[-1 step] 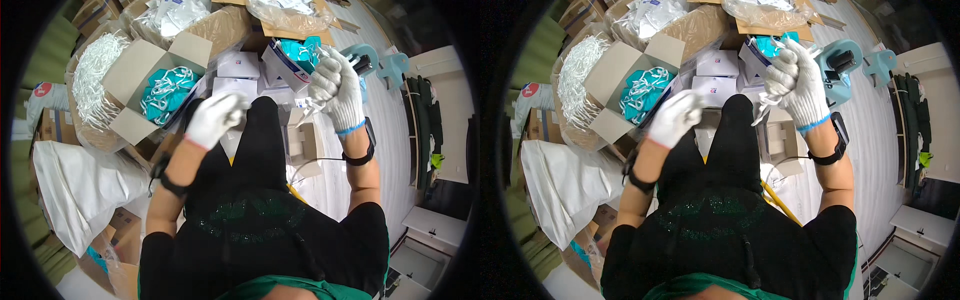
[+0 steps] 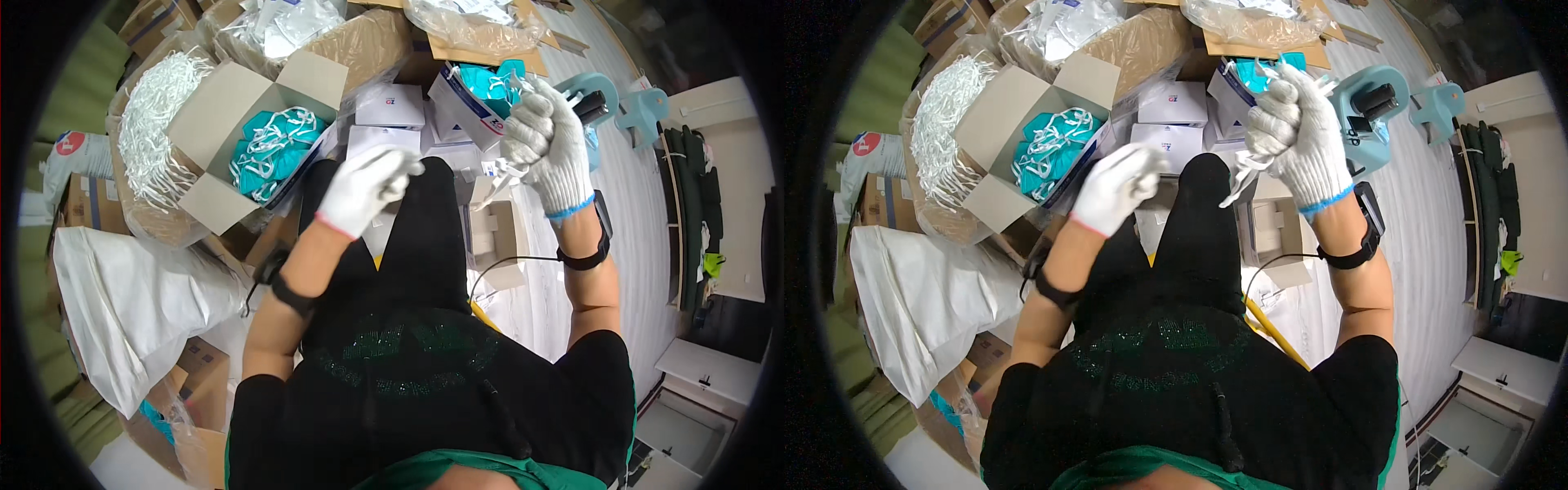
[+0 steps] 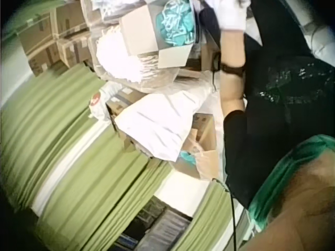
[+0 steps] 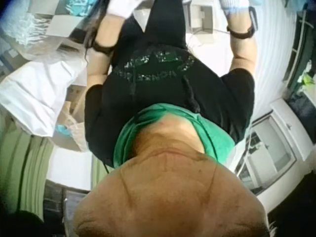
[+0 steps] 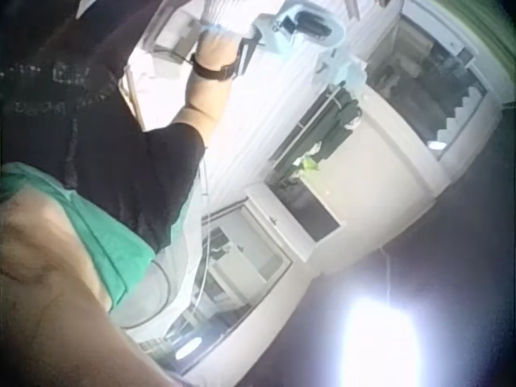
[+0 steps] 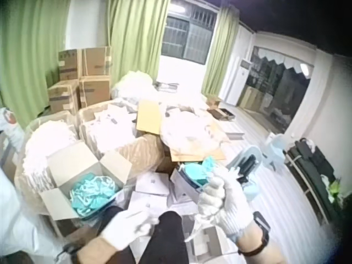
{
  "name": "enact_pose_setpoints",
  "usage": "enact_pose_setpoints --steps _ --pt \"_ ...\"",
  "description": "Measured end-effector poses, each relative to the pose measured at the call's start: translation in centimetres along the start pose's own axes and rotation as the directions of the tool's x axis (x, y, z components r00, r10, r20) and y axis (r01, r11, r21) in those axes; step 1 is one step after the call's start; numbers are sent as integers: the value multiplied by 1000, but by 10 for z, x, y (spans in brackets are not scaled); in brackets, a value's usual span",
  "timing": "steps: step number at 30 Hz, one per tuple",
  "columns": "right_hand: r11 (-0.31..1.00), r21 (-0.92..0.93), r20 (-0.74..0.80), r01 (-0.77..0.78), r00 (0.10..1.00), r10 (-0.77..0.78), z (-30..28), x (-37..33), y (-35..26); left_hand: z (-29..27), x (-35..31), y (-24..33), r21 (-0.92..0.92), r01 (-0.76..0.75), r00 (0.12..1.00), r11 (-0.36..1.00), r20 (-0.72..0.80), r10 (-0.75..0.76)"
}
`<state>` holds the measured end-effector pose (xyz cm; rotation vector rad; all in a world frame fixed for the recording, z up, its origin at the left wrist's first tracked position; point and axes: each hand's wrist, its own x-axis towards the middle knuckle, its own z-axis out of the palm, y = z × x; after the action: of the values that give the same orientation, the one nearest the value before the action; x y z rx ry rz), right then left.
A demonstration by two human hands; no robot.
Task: Assembling medical face masks by attaching elastic straps to the mask bodies.
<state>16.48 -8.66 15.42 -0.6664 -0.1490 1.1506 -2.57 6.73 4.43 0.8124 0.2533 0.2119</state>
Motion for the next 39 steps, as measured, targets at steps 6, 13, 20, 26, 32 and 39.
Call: enact_pose_setpoints --steps 6,13,20,26,32,39 --pt "996 65 -45 -65 997 68 -1 5 12 31 26 -22 224 -51 944 973 328 -26" --pt "986 158 -125 -47 990 67 -25 8 16 58 16 -39 438 -240 915 866 400 52" --pt "972 225 -67 -63 995 80 -31 2 21 53 14 -34 -116 266 935 957 272 -227" --pt "992 -14 -58 128 990 -128 -16 -8 36 65 12 -31 -108 248 950 963 223 -220" --pt "854 -421 -136 305 910 -392 -5 -13 59 80 6 -30 -13 207 976 978 68 -206" --pt "710 -634 -133 305 862 -489 -13 -15 72 86 6 -33 -11 242 970 970 4 -242"
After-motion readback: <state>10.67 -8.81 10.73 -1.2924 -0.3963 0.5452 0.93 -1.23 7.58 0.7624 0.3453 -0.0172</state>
